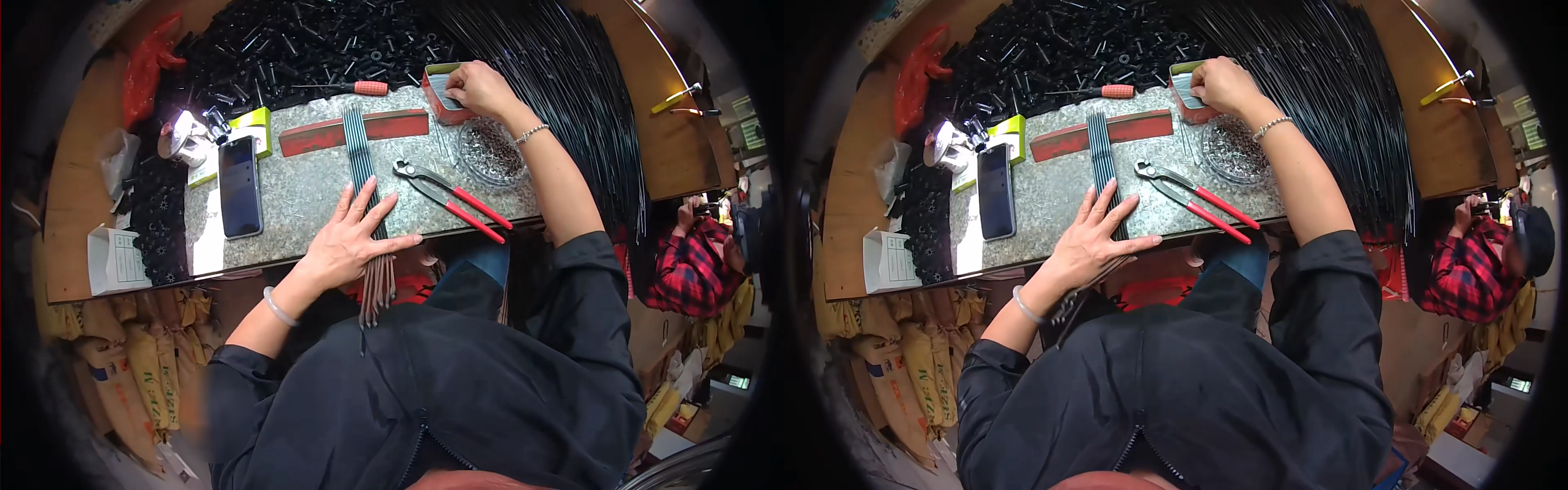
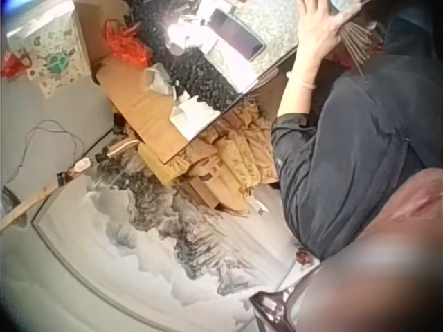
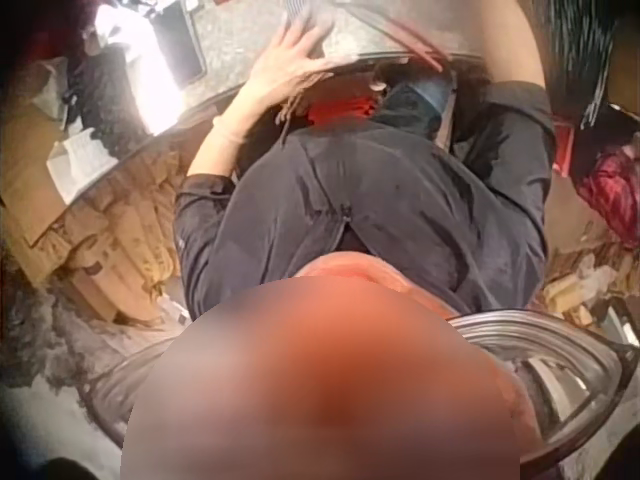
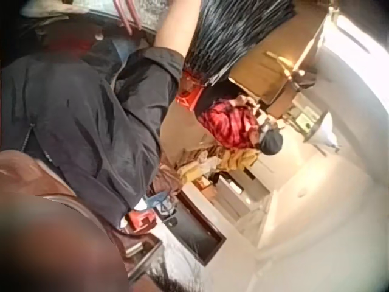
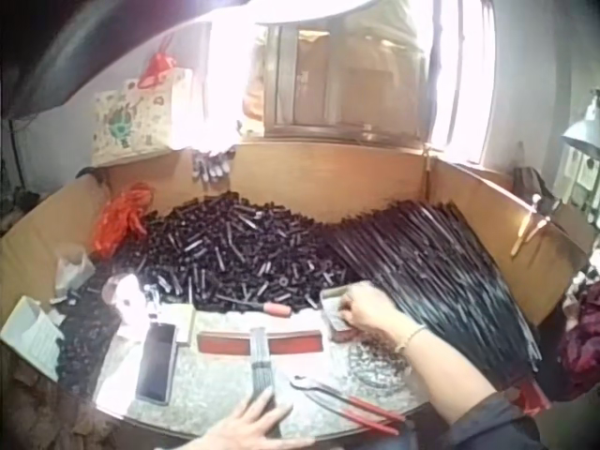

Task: Assembling bundles of synthetic hair or fibers by inserting them into plastic handles and securing them with pliers.

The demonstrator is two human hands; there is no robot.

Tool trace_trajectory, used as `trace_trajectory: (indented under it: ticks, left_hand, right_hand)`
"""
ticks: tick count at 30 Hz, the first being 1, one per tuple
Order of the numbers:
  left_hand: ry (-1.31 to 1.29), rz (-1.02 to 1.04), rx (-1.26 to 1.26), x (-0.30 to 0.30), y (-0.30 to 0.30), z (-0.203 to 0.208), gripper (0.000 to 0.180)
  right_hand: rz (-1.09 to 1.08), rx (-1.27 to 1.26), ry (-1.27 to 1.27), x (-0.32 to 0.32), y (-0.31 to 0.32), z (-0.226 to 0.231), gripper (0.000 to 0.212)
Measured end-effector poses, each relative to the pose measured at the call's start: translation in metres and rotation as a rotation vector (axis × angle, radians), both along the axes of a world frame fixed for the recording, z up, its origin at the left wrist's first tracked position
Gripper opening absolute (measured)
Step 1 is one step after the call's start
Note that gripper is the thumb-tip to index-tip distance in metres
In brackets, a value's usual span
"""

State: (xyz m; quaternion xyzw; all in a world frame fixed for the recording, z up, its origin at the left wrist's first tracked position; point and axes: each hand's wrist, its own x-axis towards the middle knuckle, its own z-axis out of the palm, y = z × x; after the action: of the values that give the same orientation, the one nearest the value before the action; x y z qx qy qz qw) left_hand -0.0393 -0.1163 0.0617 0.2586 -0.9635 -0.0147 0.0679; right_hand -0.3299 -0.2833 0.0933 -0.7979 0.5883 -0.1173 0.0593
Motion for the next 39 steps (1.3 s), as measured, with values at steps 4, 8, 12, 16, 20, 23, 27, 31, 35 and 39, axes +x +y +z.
trace_trajectory:
  ticks: [4,8,12,16,20,23,27,31,35,39]
  left_hand:
    - [0.062,-0.023,0.031,0.002,-0.001,-0.003,0.067]
    - [0.048,-0.019,0.031,0.001,-0.001,-0.002,0.067]
    - [0.059,-0.029,0.009,0.0,-0.003,-0.004,0.066]
    - [0.067,-0.016,0.013,0.003,-0.001,-0.007,0.064]
    - [0.026,-0.013,-0.018,0.001,-0.003,-0.007,0.054]
    - [0.077,-0.015,0.014,0.001,-0.003,-0.007,0.059]
    - [0.076,-0.023,0.005,0.002,-0.004,-0.005,0.057]
    - [0.069,-0.022,-0.006,0.003,-0.004,-0.006,0.056]
    - [0.058,-0.025,0.001,0.003,-0.004,-0.006,0.057]
    - [0.057,-0.037,0.023,0.003,-0.004,-0.005,0.058]
  right_hand:
    - [0.02,-0.108,0.034,0.0,0.004,0.004,0.013]
    - [0.0,-0.183,-0.031,-0.001,0.013,0.009,0.016]
    - [0.058,-0.456,-0.27,0.019,0.021,0.022,0.014]
    - [0.225,-0.18,-0.397,0.073,0.034,0.013,0.014]
    - [0.181,-0.07,-0.332,0.088,0.022,-0.014,0.017]
    - [0.16,-0.032,-0.342,0.091,0.018,-0.023,0.018]
    - [0.132,-0.009,-0.435,0.091,0.017,-0.028,0.015]
    - [0.134,-0.011,-0.447,0.092,0.018,-0.028,0.016]
    - [0.143,0.005,-0.389,0.093,0.019,-0.028,0.017]
    - [0.172,-0.018,-0.398,0.096,0.017,-0.03,0.016]
